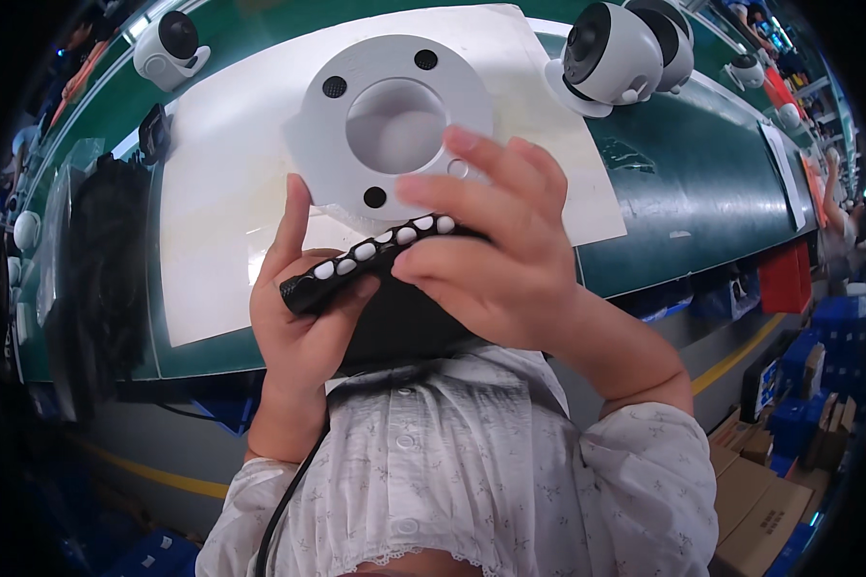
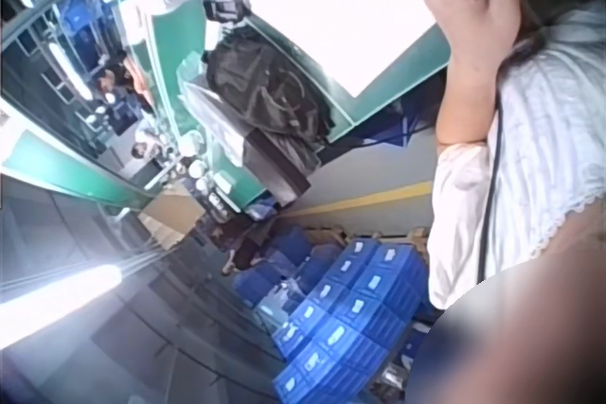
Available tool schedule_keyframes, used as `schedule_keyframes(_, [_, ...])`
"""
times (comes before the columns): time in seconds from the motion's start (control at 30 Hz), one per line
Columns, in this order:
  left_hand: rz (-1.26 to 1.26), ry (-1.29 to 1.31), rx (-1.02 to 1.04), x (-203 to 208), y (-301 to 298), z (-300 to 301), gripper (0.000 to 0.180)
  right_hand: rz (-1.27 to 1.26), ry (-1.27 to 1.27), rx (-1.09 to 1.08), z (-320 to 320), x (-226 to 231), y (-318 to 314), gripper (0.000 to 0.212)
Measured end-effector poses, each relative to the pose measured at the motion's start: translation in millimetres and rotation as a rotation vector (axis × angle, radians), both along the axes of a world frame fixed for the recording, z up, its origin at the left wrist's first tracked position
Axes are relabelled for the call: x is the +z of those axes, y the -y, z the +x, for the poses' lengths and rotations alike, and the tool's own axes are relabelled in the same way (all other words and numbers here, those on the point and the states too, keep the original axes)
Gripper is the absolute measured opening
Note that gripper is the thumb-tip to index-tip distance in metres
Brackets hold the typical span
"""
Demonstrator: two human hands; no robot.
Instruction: Applying small circular anti-slip stickers to the bottom of security camera bases on an assembly line.
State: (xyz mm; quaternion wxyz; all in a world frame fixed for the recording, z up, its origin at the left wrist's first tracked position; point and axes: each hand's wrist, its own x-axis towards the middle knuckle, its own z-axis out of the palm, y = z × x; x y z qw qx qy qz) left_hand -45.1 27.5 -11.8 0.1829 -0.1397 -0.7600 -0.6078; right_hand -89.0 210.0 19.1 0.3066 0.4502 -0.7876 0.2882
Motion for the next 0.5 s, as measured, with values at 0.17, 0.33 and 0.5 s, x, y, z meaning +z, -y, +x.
schedule_keyframes(0.17, [0.017, -0.025, 0.018, -2, -1, 0, 0.018, -0.361, 0.410, -0.018, -24, -1, -6, 0.009])
schedule_keyframes(0.33, [0.019, -0.032, 0.019, -5, 0, 0, 0.012, -0.301, 0.317, -0.084, -23, -6, -9, 0.010])
schedule_keyframes(0.5, [0.045, -0.020, 0.006, -3, -2, 0, 0.017, -0.041, 0.060, -0.241, -12, -3, -19, 0.017])
